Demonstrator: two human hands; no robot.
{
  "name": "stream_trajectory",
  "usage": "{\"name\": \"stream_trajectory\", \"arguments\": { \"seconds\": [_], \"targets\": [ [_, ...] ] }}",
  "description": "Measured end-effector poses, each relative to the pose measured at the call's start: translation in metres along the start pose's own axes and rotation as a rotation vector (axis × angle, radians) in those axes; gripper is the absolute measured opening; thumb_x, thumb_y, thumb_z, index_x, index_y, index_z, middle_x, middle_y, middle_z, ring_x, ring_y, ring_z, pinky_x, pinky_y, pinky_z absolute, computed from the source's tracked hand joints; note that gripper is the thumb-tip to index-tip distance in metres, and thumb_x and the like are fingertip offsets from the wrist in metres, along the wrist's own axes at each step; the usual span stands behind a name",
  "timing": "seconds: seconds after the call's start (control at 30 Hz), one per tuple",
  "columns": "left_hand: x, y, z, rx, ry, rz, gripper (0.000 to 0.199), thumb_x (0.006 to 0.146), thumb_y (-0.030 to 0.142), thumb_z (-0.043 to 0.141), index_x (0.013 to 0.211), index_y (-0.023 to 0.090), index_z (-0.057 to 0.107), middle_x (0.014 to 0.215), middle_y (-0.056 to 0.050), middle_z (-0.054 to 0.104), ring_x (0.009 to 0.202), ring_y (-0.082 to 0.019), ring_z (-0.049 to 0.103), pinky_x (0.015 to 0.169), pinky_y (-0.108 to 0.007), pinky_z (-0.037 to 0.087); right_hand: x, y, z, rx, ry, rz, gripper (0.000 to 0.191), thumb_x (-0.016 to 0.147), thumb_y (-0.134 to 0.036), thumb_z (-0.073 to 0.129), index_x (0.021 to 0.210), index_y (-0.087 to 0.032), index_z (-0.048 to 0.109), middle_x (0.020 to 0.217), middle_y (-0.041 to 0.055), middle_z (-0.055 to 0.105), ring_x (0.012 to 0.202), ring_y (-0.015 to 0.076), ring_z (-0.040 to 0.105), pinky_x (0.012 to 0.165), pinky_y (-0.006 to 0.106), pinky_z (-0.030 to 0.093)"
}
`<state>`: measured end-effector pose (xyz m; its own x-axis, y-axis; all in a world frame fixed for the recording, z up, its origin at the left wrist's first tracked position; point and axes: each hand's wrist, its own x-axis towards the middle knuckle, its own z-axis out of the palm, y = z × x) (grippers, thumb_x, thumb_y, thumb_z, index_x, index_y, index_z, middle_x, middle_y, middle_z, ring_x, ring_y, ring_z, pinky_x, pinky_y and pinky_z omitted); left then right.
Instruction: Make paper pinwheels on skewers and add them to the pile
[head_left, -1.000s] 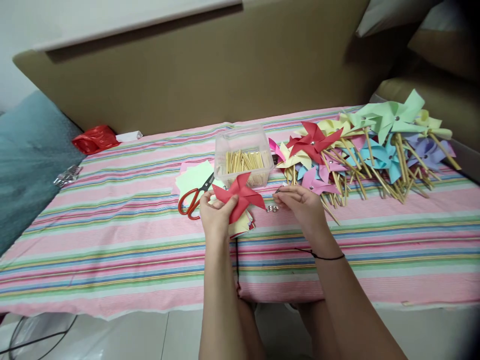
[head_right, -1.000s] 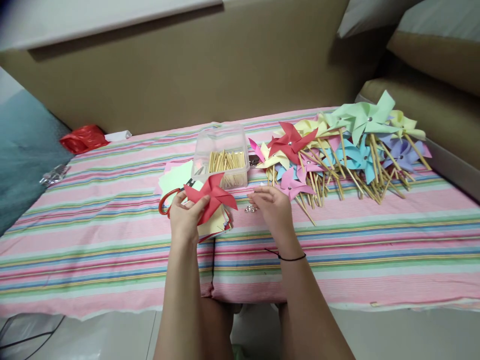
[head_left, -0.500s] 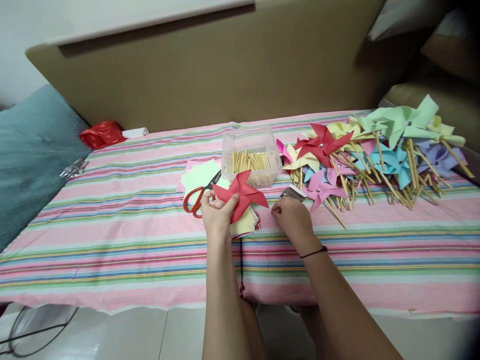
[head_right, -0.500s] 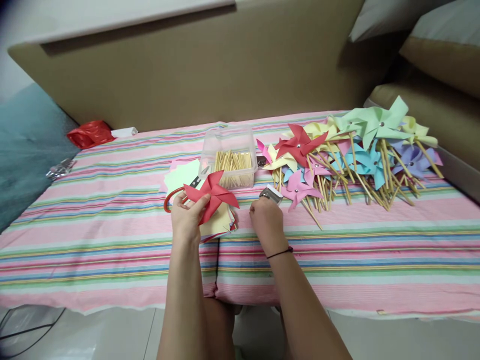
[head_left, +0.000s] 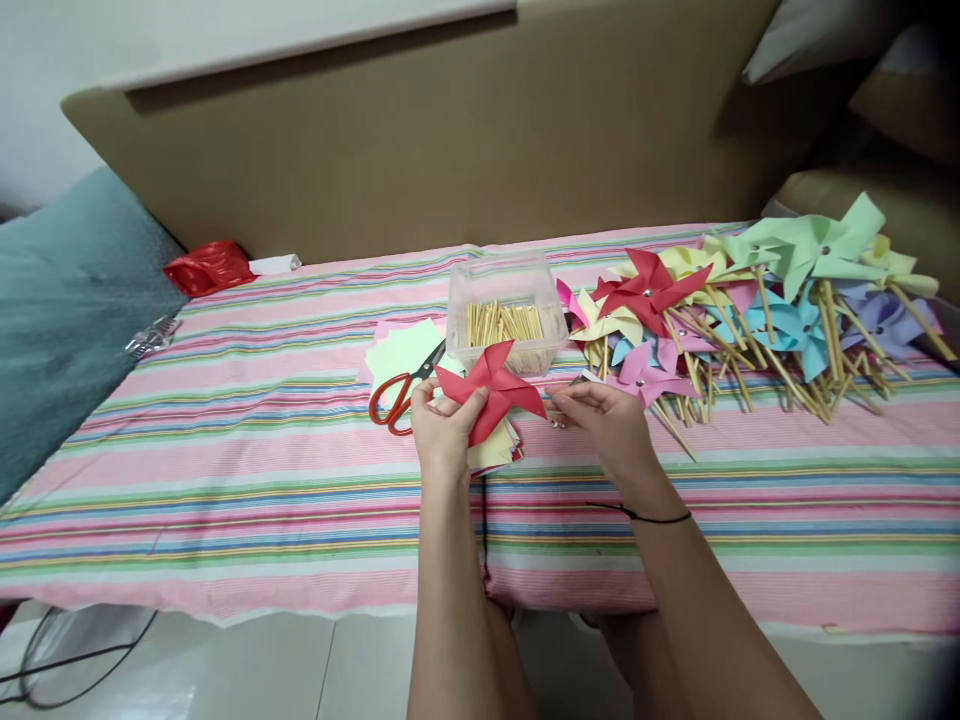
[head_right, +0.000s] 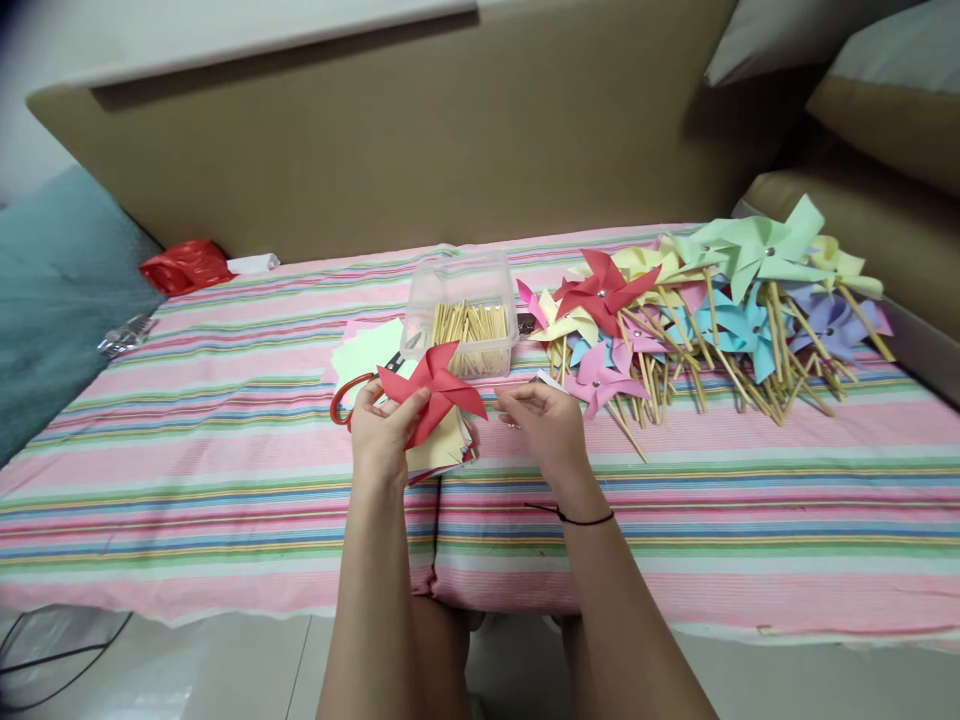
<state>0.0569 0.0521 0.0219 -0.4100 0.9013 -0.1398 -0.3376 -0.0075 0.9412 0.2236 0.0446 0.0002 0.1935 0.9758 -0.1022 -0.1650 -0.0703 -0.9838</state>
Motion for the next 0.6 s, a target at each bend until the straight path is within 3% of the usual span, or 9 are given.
{"name": "stream_trajectory", "arguments": {
  "seconds": [0.1,0.33,0.5,0.6],
  "targets": [
    [-0.003,0.001,0.003,0.007,-0.010,-0.012,0.062,0.048,0.023,0.083,0.095,0.019,0.043,0.056,0.004,0.063,0.045,-0.011,0.057,0.051,-0.024,0.049,-0.004,-0.007,0.000,0.136,-0.013,0.065,0.025,0.058,-0.036,0.082,0.069,-0.017,0.070,0.068,0.0036,0.071,0.067,0.0146,0.065,0.066,0.028,0.053],
    [-0.007,0.004,0.008,0.067,-0.020,0.023,0.059,0.050,0.023,0.083,0.094,0.020,0.043,0.053,0.006,0.060,0.046,-0.013,0.060,0.051,-0.023,0.049,-0.005,-0.017,-0.003,0.285,0.018,0.107,0.029,0.060,-0.037,0.082,0.076,-0.019,0.065,0.068,-0.0015,0.066,0.061,0.0083,0.059,0.055,0.018,0.048],
    [-0.006,-0.002,0.010,0.072,-0.071,0.065,0.058,0.053,0.024,0.082,0.094,0.022,0.041,0.061,0.003,0.065,0.052,-0.015,0.064,0.057,-0.026,0.051,-0.004,-0.015,-0.004,0.243,0.037,0.086,0.028,0.063,-0.039,0.080,0.070,-0.018,0.063,0.060,-0.0028,0.060,0.052,0.0073,0.053,0.047,0.019,0.046],
    [-0.007,-0.003,0.012,0.085,-0.114,0.105,0.057,0.057,0.023,0.080,0.094,0.023,0.037,0.062,0.003,0.066,0.052,-0.013,0.063,0.056,-0.023,0.050,-0.006,-0.017,-0.004,0.239,0.044,0.059,0.025,0.062,-0.036,0.081,0.072,-0.018,0.068,0.060,-0.0016,0.064,0.053,0.0080,0.056,0.050,0.020,0.049]
  ]
}}
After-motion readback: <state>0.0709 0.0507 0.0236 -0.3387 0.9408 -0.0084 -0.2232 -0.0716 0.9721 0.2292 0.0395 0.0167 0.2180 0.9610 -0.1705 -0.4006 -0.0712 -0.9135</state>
